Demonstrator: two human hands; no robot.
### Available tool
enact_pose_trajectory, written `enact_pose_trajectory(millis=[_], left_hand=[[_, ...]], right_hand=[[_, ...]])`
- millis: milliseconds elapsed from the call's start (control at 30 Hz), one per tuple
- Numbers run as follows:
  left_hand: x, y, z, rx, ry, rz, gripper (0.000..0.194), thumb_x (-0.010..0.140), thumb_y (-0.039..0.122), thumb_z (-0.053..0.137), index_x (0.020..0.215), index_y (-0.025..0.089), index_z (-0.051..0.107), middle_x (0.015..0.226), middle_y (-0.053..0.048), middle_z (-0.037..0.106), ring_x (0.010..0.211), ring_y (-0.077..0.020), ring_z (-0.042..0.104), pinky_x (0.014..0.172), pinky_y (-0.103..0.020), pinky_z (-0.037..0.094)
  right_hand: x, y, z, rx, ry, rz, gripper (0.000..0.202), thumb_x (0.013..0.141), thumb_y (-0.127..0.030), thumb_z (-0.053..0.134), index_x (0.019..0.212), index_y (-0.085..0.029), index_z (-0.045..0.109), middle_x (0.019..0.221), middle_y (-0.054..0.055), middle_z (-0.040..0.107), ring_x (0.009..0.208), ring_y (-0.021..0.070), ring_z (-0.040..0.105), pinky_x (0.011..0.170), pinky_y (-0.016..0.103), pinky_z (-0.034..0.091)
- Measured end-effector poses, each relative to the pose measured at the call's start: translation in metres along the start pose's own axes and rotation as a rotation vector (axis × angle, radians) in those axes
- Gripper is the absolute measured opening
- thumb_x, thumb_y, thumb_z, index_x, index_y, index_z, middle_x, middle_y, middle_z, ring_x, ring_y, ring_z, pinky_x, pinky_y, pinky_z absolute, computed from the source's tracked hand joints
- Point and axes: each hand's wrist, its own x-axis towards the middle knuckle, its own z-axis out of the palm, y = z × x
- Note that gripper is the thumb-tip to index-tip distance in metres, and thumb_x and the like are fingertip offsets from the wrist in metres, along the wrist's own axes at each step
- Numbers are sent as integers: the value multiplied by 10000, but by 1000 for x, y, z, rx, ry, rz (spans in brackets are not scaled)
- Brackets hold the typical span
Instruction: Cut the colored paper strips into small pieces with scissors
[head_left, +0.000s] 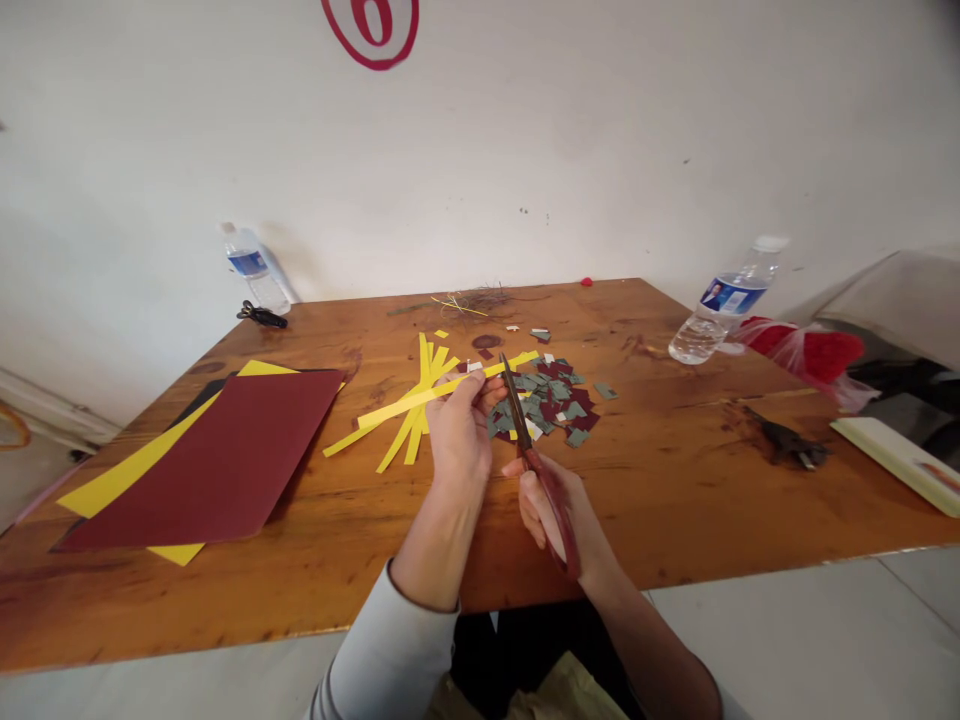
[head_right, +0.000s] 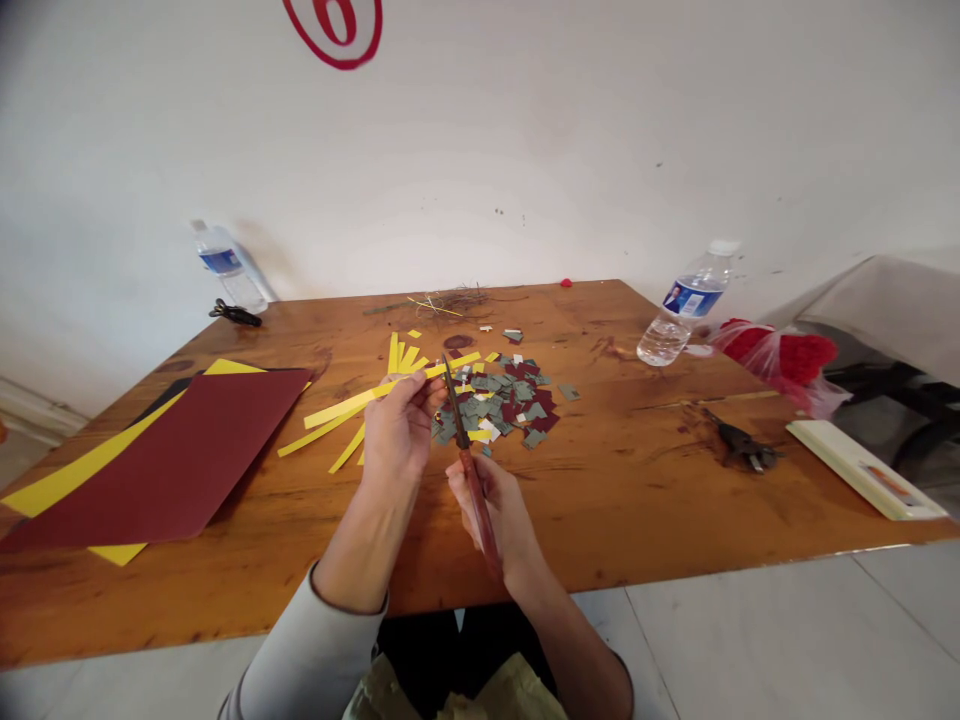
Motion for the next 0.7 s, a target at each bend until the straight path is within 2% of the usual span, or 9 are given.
enact_pose_trajectory(millis=[300, 500, 700], left_hand=[[0, 2, -1, 25, -32, -14, 254, 692, 131, 800, 668, 161, 549, 626, 17, 638, 587, -126, 691, 630, -229, 571], [0, 3, -1, 30, -33, -15, 255, 694, 121, 796, 664, 163, 547, 622, 17, 642, 580, -126, 688, 638, -236, 577], [-1, 5, 1, 9, -15, -35, 180, 702, 86, 751, 677, 146, 583, 634, -1, 662, 574, -116, 681, 630, -220, 572]], right_hand=[[-1, 3, -3, -56, 13, 3, 769, 664, -938, 658, 899, -207, 617, 515, -115, 345, 354, 51, 263, 336, 192, 232], [-1, 4, -5, -5, 1, -7, 644, 717, -830, 731, 880, -218, 618, 483, -127, 332, 333, 51, 251, 320, 188, 237], [3, 4, -5, 21, -3, 14, 595, 714, -775, 763, 852, -212, 627, 451, -131, 334, 309, 57, 273, 302, 186, 257]])
